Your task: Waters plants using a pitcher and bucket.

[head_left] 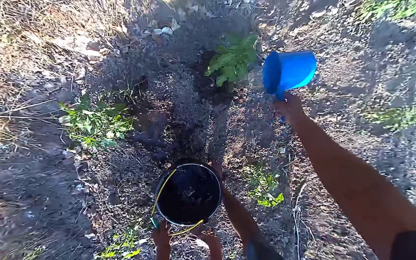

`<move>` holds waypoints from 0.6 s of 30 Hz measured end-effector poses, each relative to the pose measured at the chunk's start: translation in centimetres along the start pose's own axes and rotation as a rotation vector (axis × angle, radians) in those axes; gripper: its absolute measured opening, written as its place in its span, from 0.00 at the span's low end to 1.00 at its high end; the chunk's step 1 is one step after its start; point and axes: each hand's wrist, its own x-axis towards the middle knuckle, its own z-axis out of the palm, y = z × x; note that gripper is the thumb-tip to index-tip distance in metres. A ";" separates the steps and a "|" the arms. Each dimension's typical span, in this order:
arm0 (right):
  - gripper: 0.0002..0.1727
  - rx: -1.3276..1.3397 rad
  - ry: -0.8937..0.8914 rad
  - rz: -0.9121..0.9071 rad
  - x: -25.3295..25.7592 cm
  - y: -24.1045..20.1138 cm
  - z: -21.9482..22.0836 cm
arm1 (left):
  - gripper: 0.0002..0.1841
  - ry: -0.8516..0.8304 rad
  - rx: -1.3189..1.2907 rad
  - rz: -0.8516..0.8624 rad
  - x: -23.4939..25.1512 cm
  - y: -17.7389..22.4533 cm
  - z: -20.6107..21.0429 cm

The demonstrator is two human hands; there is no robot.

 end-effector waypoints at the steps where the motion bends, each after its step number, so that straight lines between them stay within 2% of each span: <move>1: 0.21 -0.048 0.022 -0.019 2.0 2.2 0.3 | 0.26 -0.016 -0.015 0.011 0.3 -0.2 0.0; 2: 0.21 -0.048 0.016 -0.176 5.8 7.1 -0.3 | 0.25 -0.025 -0.030 0.020 0.6 -0.3 -0.1; 3: 0.21 0.071 0.038 -0.491 11.7 14.6 -1.0 | 0.25 -0.031 -0.040 0.036 0.7 -0.3 -0.2; 4: 0.22 0.373 0.017 -0.881 19.5 22.7 -1.0 | 0.24 -0.041 -0.050 0.061 0.8 -0.2 -0.4; 5: 0.19 0.574 -0.029 -0.771 22.5 27.0 -1.1 | 0.24 -0.054 -0.062 0.091 0.9 -0.1 -0.5; 6: 0.14 0.702 -0.083 -0.567 22.6 29.6 -0.8 | 0.25 -0.068 -0.087 0.124 1.0 -0.2 -0.6; 7: 0.08 0.768 -0.164 -0.400 20.9 31.7 0.1 | 0.26 -0.075 -0.111 0.158 1.2 -0.5 -0.7; 9: 0.10 0.731 -0.347 -0.237 15.4 35.4 3.2 | 0.28 -0.093 -0.191 0.203 1.0 -1.0 -1.0; 11: 0.22 0.469 -0.428 -0.226 10.6 38.6 7.7 | 0.36 -0.123 -0.226 0.252 0.4 -1.8 -1.9; 14: 0.26 -0.259 -0.385 -0.436 8.2 41.9 15.5 | 0.43 -0.136 -0.194 0.383 -0.1 -4.3 -4.2; 16: 0.29 -0.720 -0.335 -0.493 8.5 42.4 21.0 | 0.40 -0.167 -0.199 0.434 0.0 -7.6 -6.6; 18: 0.35 -1.005 -0.253 -0.508 10.1 42.2 26.2 | 0.34 -0.231 -0.143 0.457 0.1 -12.0 -9.6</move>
